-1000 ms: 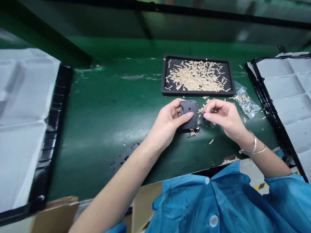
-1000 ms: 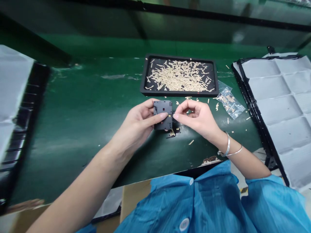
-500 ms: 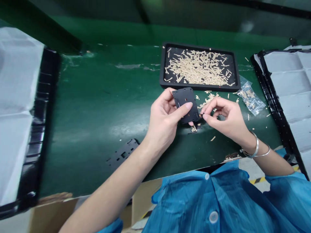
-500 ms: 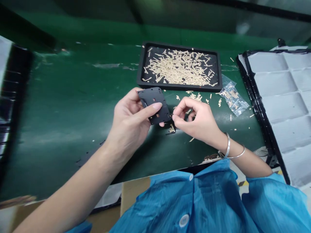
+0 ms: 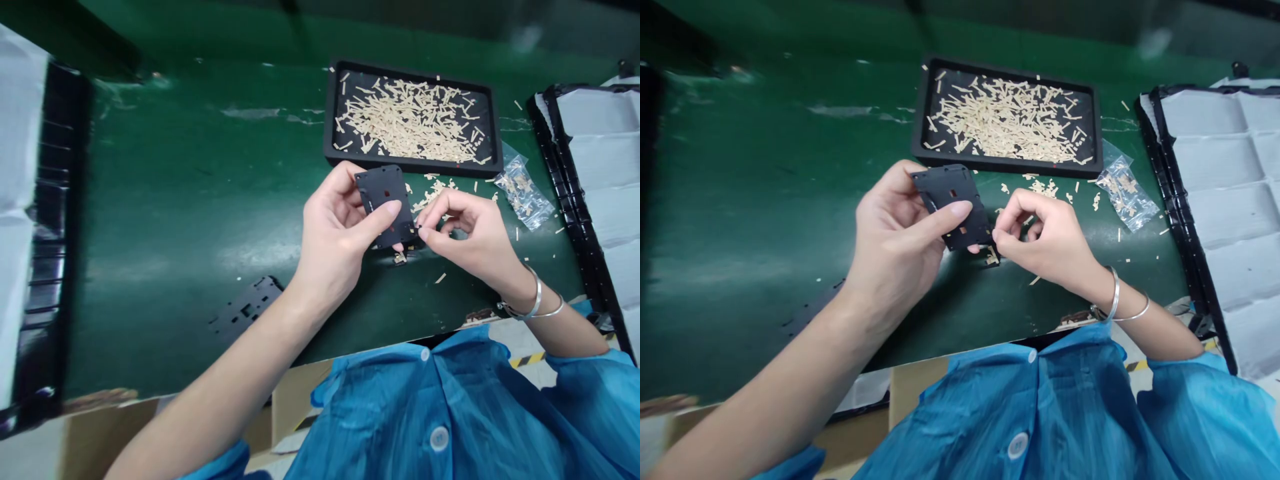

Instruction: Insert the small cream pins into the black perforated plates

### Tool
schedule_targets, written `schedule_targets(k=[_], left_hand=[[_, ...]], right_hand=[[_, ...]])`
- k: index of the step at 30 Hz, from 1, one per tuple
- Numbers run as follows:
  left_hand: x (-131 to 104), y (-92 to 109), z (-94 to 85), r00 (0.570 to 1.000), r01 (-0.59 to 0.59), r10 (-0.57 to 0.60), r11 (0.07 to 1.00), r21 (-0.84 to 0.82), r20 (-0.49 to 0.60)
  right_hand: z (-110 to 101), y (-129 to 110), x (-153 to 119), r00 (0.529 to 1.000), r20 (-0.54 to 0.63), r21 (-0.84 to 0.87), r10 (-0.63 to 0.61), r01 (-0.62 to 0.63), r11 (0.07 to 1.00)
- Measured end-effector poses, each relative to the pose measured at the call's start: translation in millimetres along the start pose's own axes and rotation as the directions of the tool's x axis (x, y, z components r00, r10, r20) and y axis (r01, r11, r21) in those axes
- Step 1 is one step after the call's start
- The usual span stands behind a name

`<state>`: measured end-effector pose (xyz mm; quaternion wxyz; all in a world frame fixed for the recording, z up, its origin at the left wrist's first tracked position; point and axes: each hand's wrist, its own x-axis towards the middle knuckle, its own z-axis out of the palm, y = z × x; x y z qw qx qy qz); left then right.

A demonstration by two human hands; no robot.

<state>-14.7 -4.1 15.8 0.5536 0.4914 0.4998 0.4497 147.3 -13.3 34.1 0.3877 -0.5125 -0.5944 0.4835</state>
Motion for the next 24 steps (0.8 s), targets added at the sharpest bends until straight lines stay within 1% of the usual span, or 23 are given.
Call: schedule_targets(k=[5, 10, 12, 16, 20, 24], left_hand=[[1.1, -2.3, -1.3, 1.0, 0.0, 0.001, 0.999, 0.046, -0.008], [1.7, -1.1, -1.0, 1.0, -0.005, 0.006, 0.999, 0.038, -0.005], [1.6, -0.7, -0.9, 1.0, -0.002, 0.002, 0.999, 0.043, -0.006], [1.5, -2.0, -1.3, 1.0, -0.003, 0.003, 0.998, 0.065, -0.003], [1.2, -2.2, -1.3, 1.0, 0.001, -0.002, 0.999, 0.035, 0.015], [1.1, 0.2, -0.7, 1.0, 0.003, -0.003, 1.0, -0.009, 0.005]], right_hand=[[-0.3, -0.7, 1.1, 0.998, 0.015, 0.038, 0.061, -0.061, 0.997], [-0.9, 2.5, 3.7, 0.992, 0.043, 0.154, 0.122, -0.127, 0.98], [-1.2, 2.7, 4.7, 0.99, 0.06, 0.187, 0.131, -0.14, 0.972], [-1.4, 1.0, 5.6, 0.987, 0.072, 0.193, 0.141, -0.153, 0.969], [-1.2, 1.5, 5.7, 0.987, 0.073, 0.199, 0.14, -0.152, 0.968], [-1.8, 3.5, 5.8, 0.983, 0.1, 0.241, 0.153, -0.174, 0.955]])
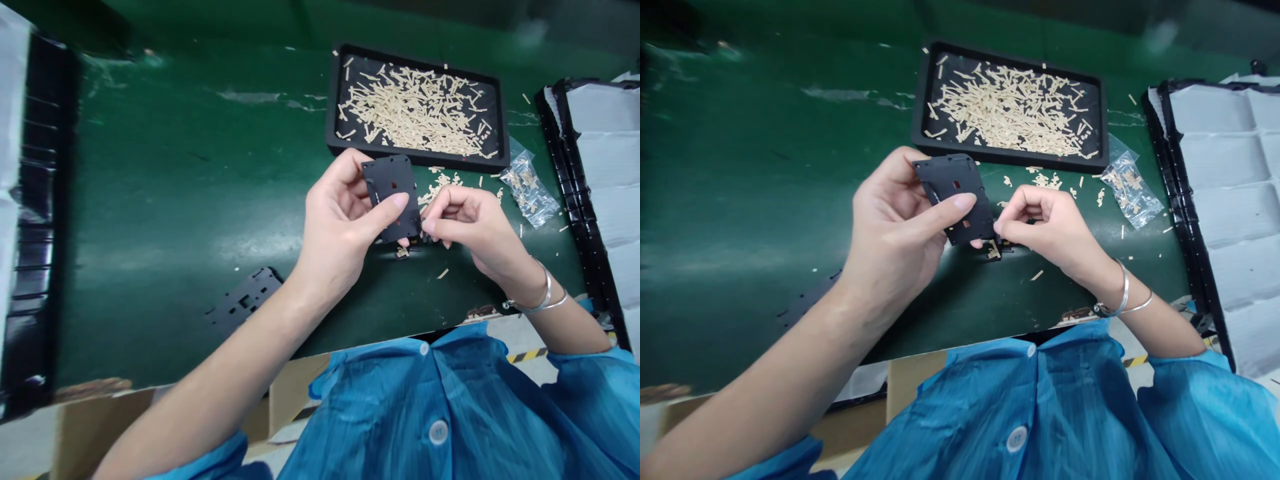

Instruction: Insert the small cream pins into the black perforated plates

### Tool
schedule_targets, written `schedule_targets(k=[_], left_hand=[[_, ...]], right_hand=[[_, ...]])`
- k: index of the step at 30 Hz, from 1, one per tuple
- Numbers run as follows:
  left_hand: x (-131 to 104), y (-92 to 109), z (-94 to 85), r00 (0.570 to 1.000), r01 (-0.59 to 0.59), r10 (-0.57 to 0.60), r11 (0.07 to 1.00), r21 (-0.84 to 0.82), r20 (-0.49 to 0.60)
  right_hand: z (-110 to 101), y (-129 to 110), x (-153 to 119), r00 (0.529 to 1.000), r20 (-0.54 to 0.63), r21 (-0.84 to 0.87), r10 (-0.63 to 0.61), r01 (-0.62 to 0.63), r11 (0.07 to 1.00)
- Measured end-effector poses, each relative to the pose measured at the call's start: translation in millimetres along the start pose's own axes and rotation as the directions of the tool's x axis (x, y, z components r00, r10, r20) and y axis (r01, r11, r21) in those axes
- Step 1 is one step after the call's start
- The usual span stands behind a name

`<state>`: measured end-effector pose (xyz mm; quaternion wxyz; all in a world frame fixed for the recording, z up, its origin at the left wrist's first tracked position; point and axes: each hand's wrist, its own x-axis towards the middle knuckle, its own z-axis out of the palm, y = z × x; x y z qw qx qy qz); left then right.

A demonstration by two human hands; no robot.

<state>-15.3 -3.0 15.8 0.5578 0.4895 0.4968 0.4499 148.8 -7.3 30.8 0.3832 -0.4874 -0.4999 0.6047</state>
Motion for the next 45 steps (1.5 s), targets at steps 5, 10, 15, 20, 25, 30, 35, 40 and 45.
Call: schedule_targets(k=[5, 10, 15, 20, 25, 30, 35, 40, 45], left_hand=[[0.0, 1.3, 0.0, 1.0, 0.009, -0.009, 1.0, -0.011, -0.014], [-0.6, 0.8, -0.3, 1.0, 0.009, -0.009, 1.0, 0.016, -0.002], [-1.0, 1.7, -0.1, 0.999, 0.032, -0.032, 0.999, -0.014, 0.031], [-1.1, 2.6, -0.7, 0.999, 0.039, -0.039, 0.999, -0.004, 0.032], [-1.7, 3.1, 0.0, 1.0, 0.006, -0.005, 0.999, -0.032, 0.014], [2.9, -5.4, -1.3, 0.992, -0.102, 0.114, 0.979, -0.174, 0.055], [9.7, -19.3, -2.8, 0.96, -0.232, 0.268, 0.926, -0.297, 0.084], [11.6, -23.8, -2.0, 0.942, -0.297, 0.33, 0.907, -0.299, 0.067], [7.3, -16.1, -1.0, 0.916, -0.395, 0.4, 0.906, -0.155, 0.003]], right_hand=[[-1.4, 0.5, -0.2, 1.0, 0.024, 0.033, 0.02, -0.02, 0.999], [-1.8, 1.2, 0.0, 1.0, 0.03, 0.019, 0.009, -0.01, 1.0], [-2.1, 1.5, 0.3, 1.0, 0.027, 0.027, -0.003, 0.002, 1.0], [-2.1, 0.5, 0.2, 1.0, 0.029, 0.004, -0.004, 0.004, 1.0], [-2.5, 0.9, 0.7, 0.999, 0.037, 0.001, -0.012, 0.012, 1.0], [-2.4, 1.2, 1.9, 1.0, 0.029, -0.002, -0.006, 0.006, 1.0], [-2.5, 0.0, 1.6, 1.0, 0.023, 0.003, 0.006, -0.006, 1.0], [-3.5, -0.6, 1.2, 0.999, 0.036, -0.003, 0.012, -0.012, 1.0], [-0.5, 1.5, 0.6, 0.999, -0.016, -0.093, -0.043, 0.042, 0.995]])
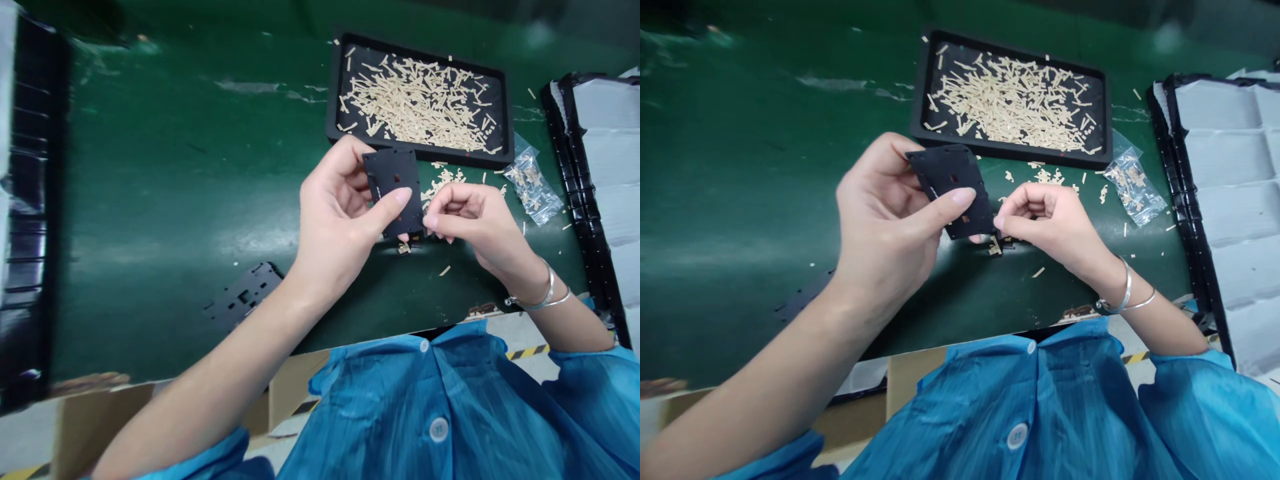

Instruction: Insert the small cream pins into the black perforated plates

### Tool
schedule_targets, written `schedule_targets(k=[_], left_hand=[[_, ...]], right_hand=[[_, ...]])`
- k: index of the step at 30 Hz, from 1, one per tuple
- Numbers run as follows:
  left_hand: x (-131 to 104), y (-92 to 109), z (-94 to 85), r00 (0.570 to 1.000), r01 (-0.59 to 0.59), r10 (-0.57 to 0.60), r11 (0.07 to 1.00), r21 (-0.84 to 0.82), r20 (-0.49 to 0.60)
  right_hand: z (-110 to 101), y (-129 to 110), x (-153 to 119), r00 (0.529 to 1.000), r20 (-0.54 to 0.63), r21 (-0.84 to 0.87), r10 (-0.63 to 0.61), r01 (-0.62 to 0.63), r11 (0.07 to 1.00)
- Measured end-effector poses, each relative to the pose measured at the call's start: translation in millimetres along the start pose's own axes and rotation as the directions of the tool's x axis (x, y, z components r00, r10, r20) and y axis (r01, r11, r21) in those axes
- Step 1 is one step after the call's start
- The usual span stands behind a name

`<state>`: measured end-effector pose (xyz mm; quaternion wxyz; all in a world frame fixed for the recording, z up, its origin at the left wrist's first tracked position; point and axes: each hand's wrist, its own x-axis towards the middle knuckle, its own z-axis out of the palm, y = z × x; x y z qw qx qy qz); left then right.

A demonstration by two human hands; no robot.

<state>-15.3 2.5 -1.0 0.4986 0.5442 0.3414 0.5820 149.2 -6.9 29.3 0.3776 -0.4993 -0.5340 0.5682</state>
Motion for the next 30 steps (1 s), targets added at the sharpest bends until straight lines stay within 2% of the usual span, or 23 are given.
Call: schedule_targets(k=[4, 9, 13, 18, 30], left_hand=[[-0.1, 5.1, 3.0, 0.996, -0.063, 0.069, 0.993, 0.102, -0.055], [5.1, -9.8, -3.3, 0.995, -0.039, 0.046, 0.996, 0.077, -0.094], [7.1, -17.8, -9.2, 0.996, 0.064, -0.067, 0.996, -0.057, -0.053], [3.6, -6.0, -6.4, 0.992, 0.123, -0.126, 0.981, -0.148, -0.01], [0.3, -0.9, -2.0, 0.991, 0.127, -0.13, 0.983, -0.133, -0.012]], right_hand=[[4.4, 0.4, -6.3, 0.98, -0.092, -0.181, -0.178, 0.159, 0.971], [2.3, -2.2, -15.0, 0.94, -0.047, -0.178, -0.339, 0.326, 0.928], [1.7, -0.3, -11.4, 0.959, -0.089, -0.149, -0.268, 0.253, 0.956], [6.1, -0.5, -6.1, 0.978, -0.137, -0.147, -0.155, 0.135, 0.98], [8.3, -2.0, -10.0, 0.966, -0.131, -0.274, -0.222, 0.18, 0.945]])
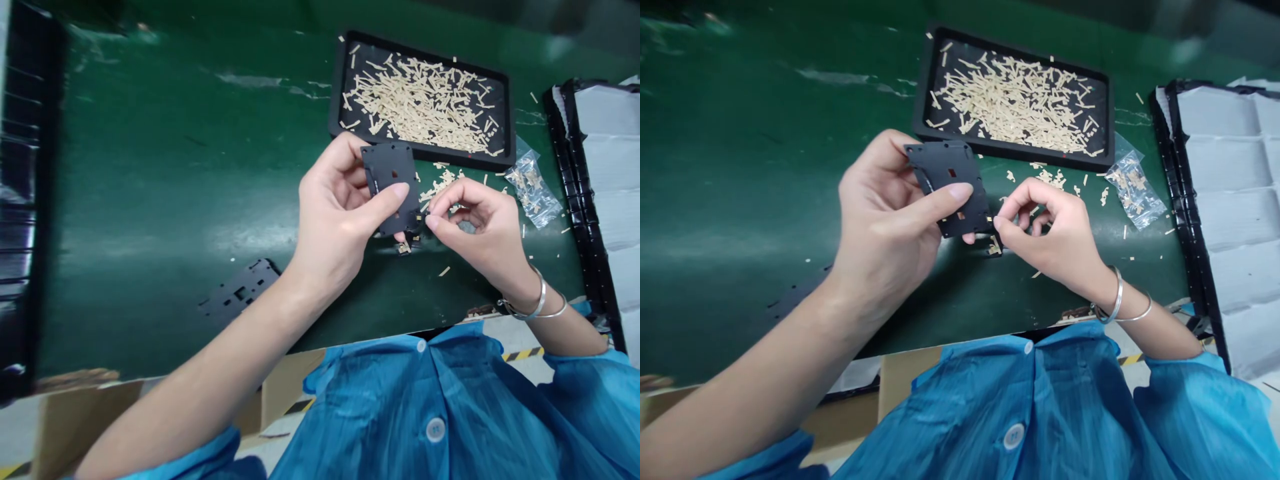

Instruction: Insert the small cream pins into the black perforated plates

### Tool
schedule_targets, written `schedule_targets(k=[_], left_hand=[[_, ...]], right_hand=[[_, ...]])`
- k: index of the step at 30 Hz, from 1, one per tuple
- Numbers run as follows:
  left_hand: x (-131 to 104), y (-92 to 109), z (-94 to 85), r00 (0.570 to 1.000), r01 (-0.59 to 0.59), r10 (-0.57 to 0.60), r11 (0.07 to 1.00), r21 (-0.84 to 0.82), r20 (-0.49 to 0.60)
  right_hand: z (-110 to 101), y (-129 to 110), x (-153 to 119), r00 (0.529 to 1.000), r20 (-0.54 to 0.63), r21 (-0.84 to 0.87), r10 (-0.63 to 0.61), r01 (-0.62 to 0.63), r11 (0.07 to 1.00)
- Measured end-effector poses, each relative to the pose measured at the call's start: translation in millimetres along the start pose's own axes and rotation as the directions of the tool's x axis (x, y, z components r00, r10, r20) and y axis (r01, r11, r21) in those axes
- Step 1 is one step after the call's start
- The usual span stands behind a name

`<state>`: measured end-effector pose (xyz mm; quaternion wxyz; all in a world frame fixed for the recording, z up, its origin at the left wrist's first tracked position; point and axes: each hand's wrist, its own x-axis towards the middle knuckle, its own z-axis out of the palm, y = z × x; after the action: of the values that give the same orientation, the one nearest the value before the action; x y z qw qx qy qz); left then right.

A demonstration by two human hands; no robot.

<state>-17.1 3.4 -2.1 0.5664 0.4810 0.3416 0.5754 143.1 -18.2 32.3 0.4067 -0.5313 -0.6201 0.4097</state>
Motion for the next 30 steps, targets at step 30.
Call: schedule_targets(k=[30], left_hand=[[-1.5, 1.7, 1.9, 1.0, 0.013, -0.013, 1.0, 0.021, 0.011]], right_hand=[[-4.8, 5.5, 9.8, 0.953, 0.215, 0.295, 0.214, -0.272, 0.916]])
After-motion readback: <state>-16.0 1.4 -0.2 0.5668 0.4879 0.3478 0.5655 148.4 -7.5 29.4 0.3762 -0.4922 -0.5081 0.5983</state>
